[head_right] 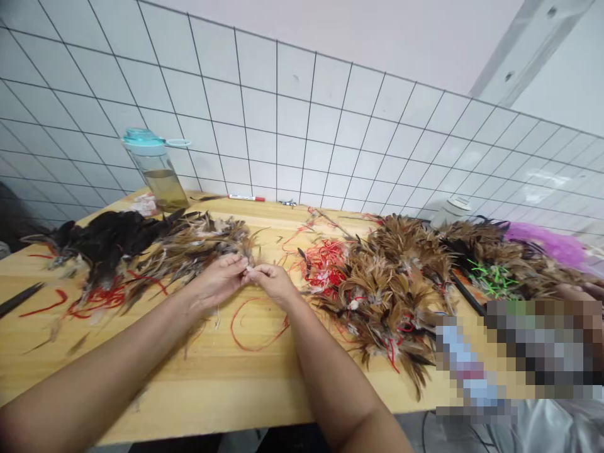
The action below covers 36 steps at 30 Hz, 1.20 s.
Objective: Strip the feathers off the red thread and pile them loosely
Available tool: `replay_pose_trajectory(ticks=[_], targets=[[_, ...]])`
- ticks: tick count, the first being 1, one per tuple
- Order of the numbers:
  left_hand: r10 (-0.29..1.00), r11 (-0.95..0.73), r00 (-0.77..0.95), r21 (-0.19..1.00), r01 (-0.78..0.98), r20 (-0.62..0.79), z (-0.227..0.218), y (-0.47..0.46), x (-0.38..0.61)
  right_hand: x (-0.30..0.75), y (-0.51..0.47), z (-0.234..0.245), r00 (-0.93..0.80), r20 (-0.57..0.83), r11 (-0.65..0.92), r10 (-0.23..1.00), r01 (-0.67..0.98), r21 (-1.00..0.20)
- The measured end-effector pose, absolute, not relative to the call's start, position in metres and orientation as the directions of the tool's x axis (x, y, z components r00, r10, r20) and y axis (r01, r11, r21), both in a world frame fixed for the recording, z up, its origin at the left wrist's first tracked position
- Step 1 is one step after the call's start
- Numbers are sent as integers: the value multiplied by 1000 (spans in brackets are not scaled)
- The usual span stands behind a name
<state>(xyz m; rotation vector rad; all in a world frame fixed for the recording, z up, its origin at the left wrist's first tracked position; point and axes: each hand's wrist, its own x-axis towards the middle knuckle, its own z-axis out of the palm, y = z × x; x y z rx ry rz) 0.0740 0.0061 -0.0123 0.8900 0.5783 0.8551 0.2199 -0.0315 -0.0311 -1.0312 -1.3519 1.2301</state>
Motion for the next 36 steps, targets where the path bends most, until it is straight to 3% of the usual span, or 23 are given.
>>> replay_pose_trajectory(ticks=[6,13,30,36], targets=[[815,398,570,815,-421,-104,-7,-1,75,218,-34,-30,-111,107,98,988,-81,-992],[811,327,584,860,-393,-41,-12,-1,78,215,-34,-43,-42,196,196,980,-3,-981],[851,108,523,957,-269,51,-23,0,84,219,-36,-43,5,138,138,990,-46,-989],[900,50,428,958,-283,80,-38,-3,91,217,-34,-46,25,142,143,990,-29,-989]])
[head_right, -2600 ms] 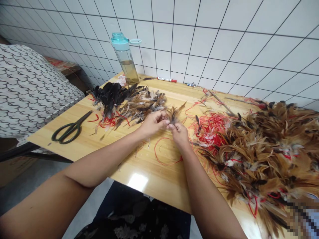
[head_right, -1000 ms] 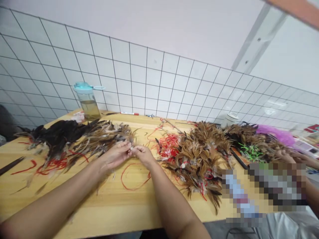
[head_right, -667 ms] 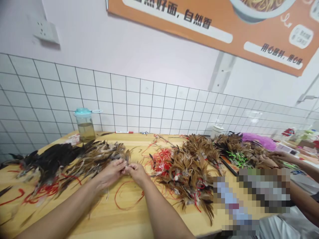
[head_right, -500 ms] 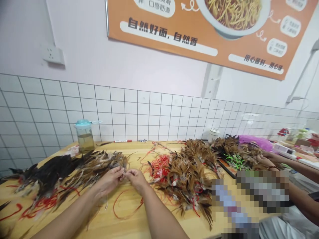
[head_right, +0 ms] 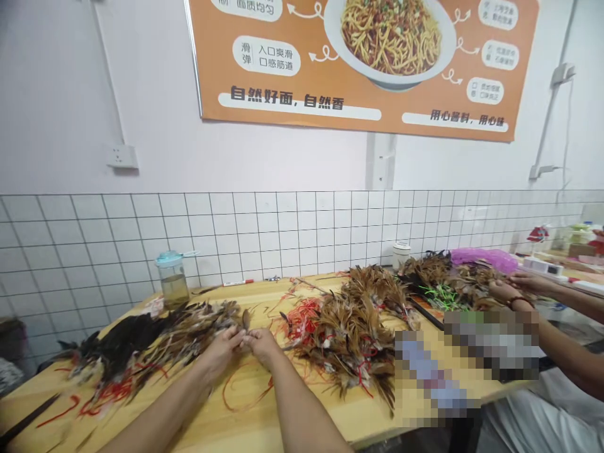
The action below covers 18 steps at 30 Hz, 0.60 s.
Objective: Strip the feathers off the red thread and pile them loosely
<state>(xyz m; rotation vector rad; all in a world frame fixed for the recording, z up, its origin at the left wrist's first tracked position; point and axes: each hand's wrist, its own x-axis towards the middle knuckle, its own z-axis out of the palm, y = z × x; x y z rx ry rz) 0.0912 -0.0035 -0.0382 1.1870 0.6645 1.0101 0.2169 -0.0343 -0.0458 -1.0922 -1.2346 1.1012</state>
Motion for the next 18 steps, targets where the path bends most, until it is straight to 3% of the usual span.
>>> replay_pose_trajectory(ticks=[18], targets=[[931,-16,337,937,-349,142,-43,-16,96,220,-41,-38,-84,220,223,972,27,-974]])
